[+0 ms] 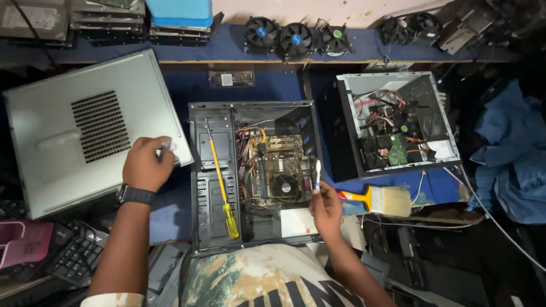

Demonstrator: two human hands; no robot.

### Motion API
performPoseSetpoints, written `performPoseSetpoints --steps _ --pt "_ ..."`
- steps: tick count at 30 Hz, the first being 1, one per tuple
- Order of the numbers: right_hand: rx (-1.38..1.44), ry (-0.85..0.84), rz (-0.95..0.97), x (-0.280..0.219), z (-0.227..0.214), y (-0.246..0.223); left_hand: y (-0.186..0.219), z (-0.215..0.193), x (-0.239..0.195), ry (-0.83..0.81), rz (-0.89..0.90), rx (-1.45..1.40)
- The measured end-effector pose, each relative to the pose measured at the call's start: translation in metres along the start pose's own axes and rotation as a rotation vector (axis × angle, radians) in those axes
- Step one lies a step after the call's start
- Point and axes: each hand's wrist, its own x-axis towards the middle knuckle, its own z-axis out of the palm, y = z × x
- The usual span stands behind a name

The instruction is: The person removes a green circuit board from an open desktop computer case, cleans it with a toothbrush, and then reinstalls it. The person also uses a screwdriver to adjust components inside the case.

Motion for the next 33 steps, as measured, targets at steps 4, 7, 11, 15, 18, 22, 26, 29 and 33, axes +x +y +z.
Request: performPoseSetpoints --steps 4,7,11,15,18,22,26,29,33 --pt "-0.029 0.011 0.023 -0.004 -0.002 0.002 0.006 -0.002 0.005 -0.036 0.031 0.04" --pt "-0.109 0.0 0.011 -0.003 0.0 0.006 0.005 -0.006 0.009 -0.09 0.012 0.019" --pt "-0.067 -0.036 0.036 -0.002 -0.001 0.004 0.016 -0.002 0.003 -0.105 -0.009 -0.172" --pt "-0.071 -0.122 -0.011 -0.001 0.018 -0.017 0.061 0.03 -0.04 -0.235 -0.116 -0.852" --pt "-0.149 -0.183 0.04 -0.004 0.046 -0.047 0.107 0.061 -0.077 -0.466 -0.184 -1.257" --pt "-0.283 -0.355 -0.021 -0.012 0.077 -0.09 0.149 0.081 -0.104 -0.49 -0.069 -1.39" --pt "-0.332 -0.381 -0.134 -0.012 0.097 -0.123 0.158 0.073 -0.111 -0.324 -0.199 -1.285" --pt "-0.151 -0.423 -0.085 -0.015 0.101 -0.138 0.159 0.068 -0.115 -0.26 -0.227 -1.313" --pt "0.039 -0.479 0.068 -0.017 0.097 -0.147 0.155 0.062 -0.119 -0.225 -0.183 -1.189"
